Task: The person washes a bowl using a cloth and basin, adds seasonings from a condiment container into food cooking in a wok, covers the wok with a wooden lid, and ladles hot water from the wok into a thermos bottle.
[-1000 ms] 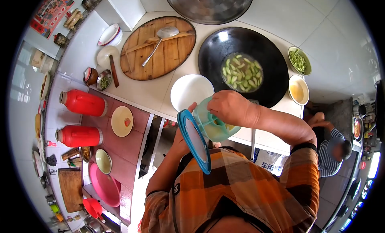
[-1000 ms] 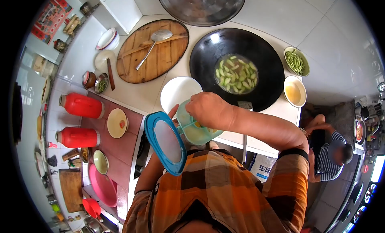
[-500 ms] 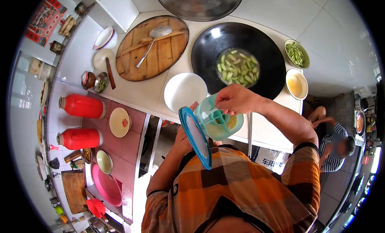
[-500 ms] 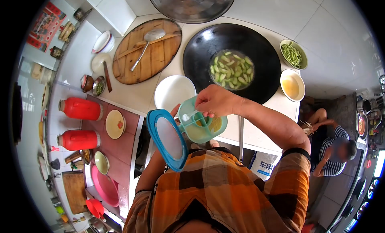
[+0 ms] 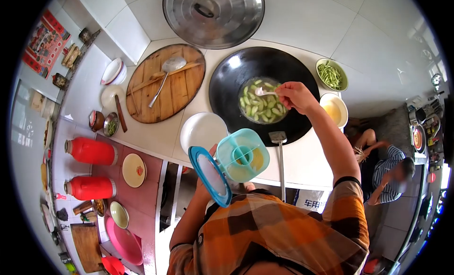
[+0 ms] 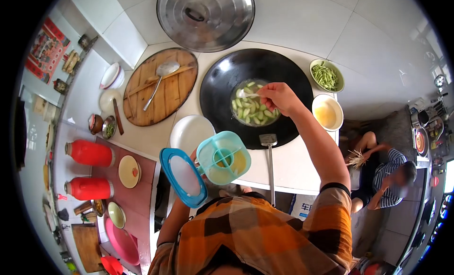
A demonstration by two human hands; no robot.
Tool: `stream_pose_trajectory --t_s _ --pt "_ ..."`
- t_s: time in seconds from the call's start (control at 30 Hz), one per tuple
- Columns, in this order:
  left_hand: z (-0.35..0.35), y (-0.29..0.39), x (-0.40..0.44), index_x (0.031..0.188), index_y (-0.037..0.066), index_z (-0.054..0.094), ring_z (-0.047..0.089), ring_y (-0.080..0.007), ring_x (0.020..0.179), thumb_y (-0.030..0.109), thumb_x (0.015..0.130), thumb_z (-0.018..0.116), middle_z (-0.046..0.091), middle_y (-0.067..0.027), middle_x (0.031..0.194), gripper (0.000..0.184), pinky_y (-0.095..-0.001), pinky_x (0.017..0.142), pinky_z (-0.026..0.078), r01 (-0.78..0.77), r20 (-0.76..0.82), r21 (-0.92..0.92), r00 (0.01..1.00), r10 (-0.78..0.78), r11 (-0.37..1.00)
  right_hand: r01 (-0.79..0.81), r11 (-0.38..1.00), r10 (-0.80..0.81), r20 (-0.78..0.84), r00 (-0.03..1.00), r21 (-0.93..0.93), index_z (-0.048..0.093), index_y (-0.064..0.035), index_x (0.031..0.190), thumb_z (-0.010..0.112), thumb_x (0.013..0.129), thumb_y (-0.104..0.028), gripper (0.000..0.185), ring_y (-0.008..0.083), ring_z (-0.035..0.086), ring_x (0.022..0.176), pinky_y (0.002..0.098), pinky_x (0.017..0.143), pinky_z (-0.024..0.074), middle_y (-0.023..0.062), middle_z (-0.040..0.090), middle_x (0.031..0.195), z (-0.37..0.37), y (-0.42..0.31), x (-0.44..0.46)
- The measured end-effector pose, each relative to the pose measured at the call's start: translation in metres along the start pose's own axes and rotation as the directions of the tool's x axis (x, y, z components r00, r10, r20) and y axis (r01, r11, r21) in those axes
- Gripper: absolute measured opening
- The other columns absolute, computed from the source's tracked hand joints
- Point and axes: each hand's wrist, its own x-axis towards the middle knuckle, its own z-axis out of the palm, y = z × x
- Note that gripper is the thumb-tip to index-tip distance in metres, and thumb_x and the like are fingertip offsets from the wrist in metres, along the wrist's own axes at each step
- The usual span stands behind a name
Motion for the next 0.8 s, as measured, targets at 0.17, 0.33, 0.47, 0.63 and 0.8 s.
stream_pose_trajectory --t_s 0.17,0.33,0.47,0.63,0.8 --pt "-0.005 0.000 -0.004 0.140 0.006 0.024 0.054 -0.0176 0.108 0.026 0.093 0.046 0.048 -0.0135 0.127 0.056 -0.0285 0.087 0.048 0.030 0.013 -0.255 1.000 -0.027 0.967 -0.047 0.986 -0.009 -0.342 0.940 -0.157 0.059 -0.0005 0.072 0.062 0.081 -0.015 0.017 0.0087 0.051 0.049 0.0227 0.043 0.0401 0.0025 0.055 0.058 -0.049 0.063 0.067" --pt "-0.006 0.009 -0.001 0.139 0.003 0.024 0.053 -0.0203 0.109 0.024 0.089 0.053 0.046 -0.0143 0.128 0.061 -0.0323 0.088 0.047 0.045 -0.060 -0.203 0.997 -0.059 0.978 0.096 0.304 -0.673 -0.142 0.726 -0.948 0.061 -0.0051 0.078 0.058 0.079 -0.014 0.010 0.0308 0.060 0.059 0.0376 0.053 0.0484 0.0143 0.062 0.068 -0.068 0.121 0.096" --pt "-0.010 0.009 0.003 0.139 0.003 0.024 0.052 -0.0203 0.110 0.025 0.089 0.053 0.046 -0.0143 0.129 0.062 -0.0326 0.089 0.046 0.029 -0.029 -0.189 0.999 -0.035 0.981 0.133 0.356 -0.763 -0.205 0.612 -0.925 0.061 -0.0043 0.077 0.054 0.081 -0.018 0.016 0.0321 0.062 0.063 0.0414 0.057 0.0487 0.0157 0.062 0.069 -0.064 0.121 0.080" --pt "-0.014 0.010 0.001 0.139 0.003 0.024 0.051 -0.0204 0.111 0.025 0.088 0.055 0.045 -0.0141 0.129 0.063 -0.0331 0.091 0.045 0.019 -0.005 -0.166 1.000 -0.020 0.986 0.177 0.982 -0.189 -0.246 0.951 -0.072 0.062 -0.0004 0.081 0.059 0.082 -0.011 0.011 0.0069 0.049 0.050 0.0197 0.045 0.0382 0.0015 0.055 0.060 -0.017 0.040 0.007" --pt "-0.014 0.009 0.005 0.139 0.003 0.024 0.050 -0.0205 0.113 0.025 0.087 0.056 0.045 -0.0140 0.130 0.064 -0.0335 0.092 0.044 0.030 0.027 -0.139 0.999 -0.026 0.990 0.148 0.972 -0.128 0.115 0.985 -0.182 0.063 0.0013 0.084 0.061 0.080 -0.006 0.009 0.0058 0.049 0.051 0.0190 0.046 0.0371 0.0022 0.056 0.062 0.036 -0.008 -0.065"
